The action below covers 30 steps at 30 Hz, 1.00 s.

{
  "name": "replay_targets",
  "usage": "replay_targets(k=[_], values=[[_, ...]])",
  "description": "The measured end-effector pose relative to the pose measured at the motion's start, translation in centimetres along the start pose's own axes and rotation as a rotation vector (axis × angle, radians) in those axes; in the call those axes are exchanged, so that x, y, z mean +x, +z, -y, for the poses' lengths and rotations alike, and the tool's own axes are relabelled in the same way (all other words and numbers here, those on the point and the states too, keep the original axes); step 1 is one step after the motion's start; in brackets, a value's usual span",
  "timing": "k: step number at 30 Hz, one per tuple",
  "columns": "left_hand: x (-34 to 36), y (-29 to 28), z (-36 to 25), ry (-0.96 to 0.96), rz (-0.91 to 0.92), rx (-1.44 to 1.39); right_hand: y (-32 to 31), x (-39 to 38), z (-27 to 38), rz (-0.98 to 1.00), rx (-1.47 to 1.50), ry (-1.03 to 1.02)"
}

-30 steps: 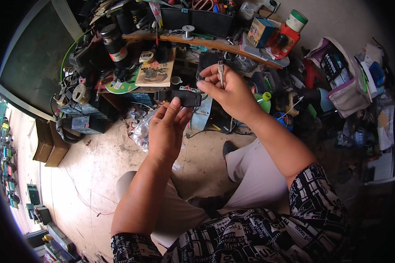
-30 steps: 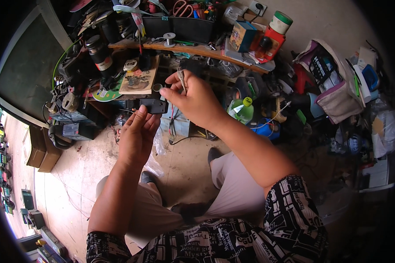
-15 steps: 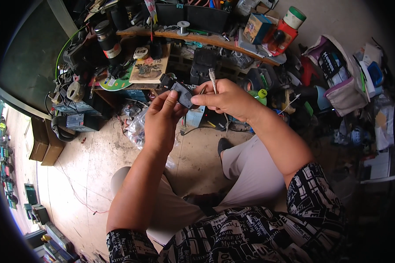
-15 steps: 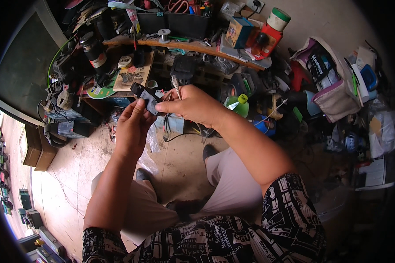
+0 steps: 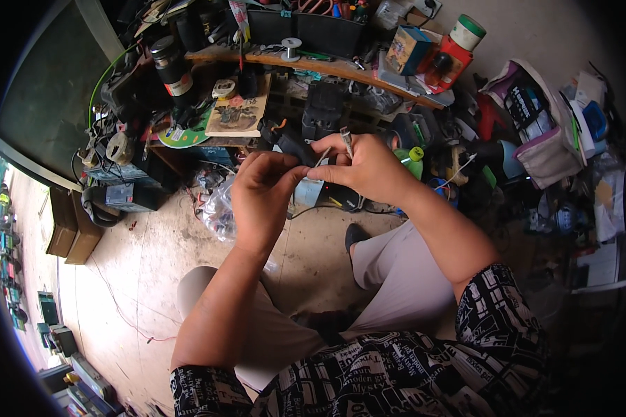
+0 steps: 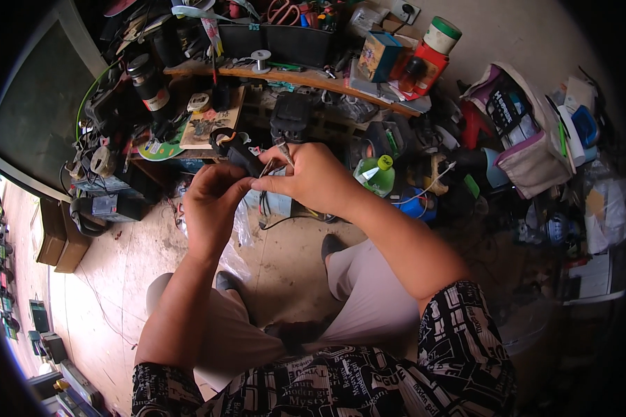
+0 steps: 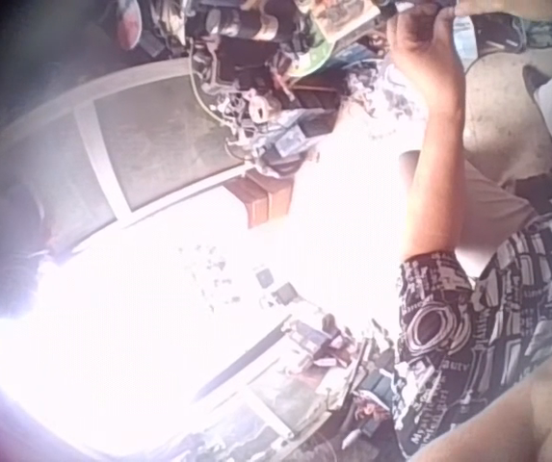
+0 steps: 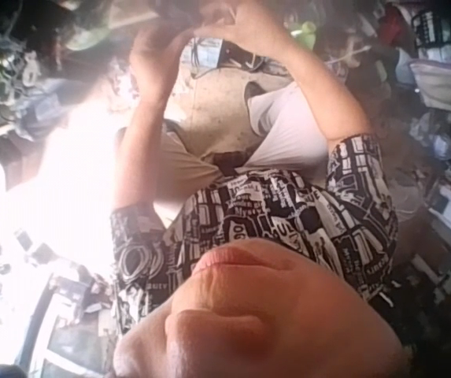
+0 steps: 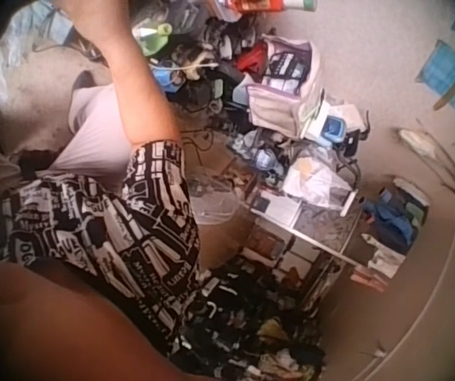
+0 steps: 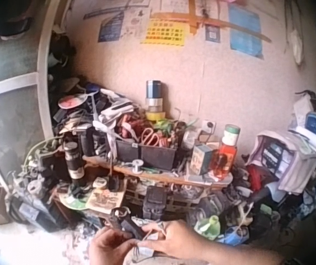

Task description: The person works on a small electronic device by hand while seated, using a screwdriver to manipulate internal components and handling various wires.

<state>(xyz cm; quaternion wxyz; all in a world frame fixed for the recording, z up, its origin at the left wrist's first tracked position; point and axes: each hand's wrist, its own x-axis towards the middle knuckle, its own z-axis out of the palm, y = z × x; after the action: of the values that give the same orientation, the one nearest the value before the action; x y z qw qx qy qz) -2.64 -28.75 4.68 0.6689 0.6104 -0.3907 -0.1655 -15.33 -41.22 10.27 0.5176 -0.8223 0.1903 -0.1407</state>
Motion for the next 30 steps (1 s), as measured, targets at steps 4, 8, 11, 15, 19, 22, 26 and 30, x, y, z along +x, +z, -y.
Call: replay_targets(k=[4, 8, 11, 15, 19, 22, 26, 30], values=[[-0.2, -0.2, -0.6, 0.003, -0.009, 0.055, 0.4, -0.3, 0.3, -0.085, -0.150, 0.001], [-0.1, -0.2, -1.7, 0.179, -0.013, 0.303, 0.6, -0.3, 0.6, -0.137, -0.207, 0.037], [0.1, -0.4, -1.8, 0.326, 0.008, 0.408, 0.8, -0.4, 0.5, -0.149, -0.184, 0.032], [0.4, -0.7, -0.9, 0.287, 0.031, 0.309, 0.8, -0.4, 0.9, -0.129, -0.148, -0.005], [0.2, -0.5, -0.8, -0.237, 0.030, -0.281, 0.1, -0.1, 0.4, -0.065, -0.025, 0.036], [0.3, -0.3, -0.5, -0.298, 0.003, -0.348, 0.3, 0.2, -0.6, 0.002, 0.132, 0.100], [0.4, -0.5, -0.6, -0.286, -0.005, -0.372, 0.4, 0.3, 0.0, 0.036, 0.212, 0.105], [0.5, -0.6, -0.6, -0.365, 0.002, -0.445, 0.7, 0.3, -0.2, 0.036, 0.227, 0.109]])
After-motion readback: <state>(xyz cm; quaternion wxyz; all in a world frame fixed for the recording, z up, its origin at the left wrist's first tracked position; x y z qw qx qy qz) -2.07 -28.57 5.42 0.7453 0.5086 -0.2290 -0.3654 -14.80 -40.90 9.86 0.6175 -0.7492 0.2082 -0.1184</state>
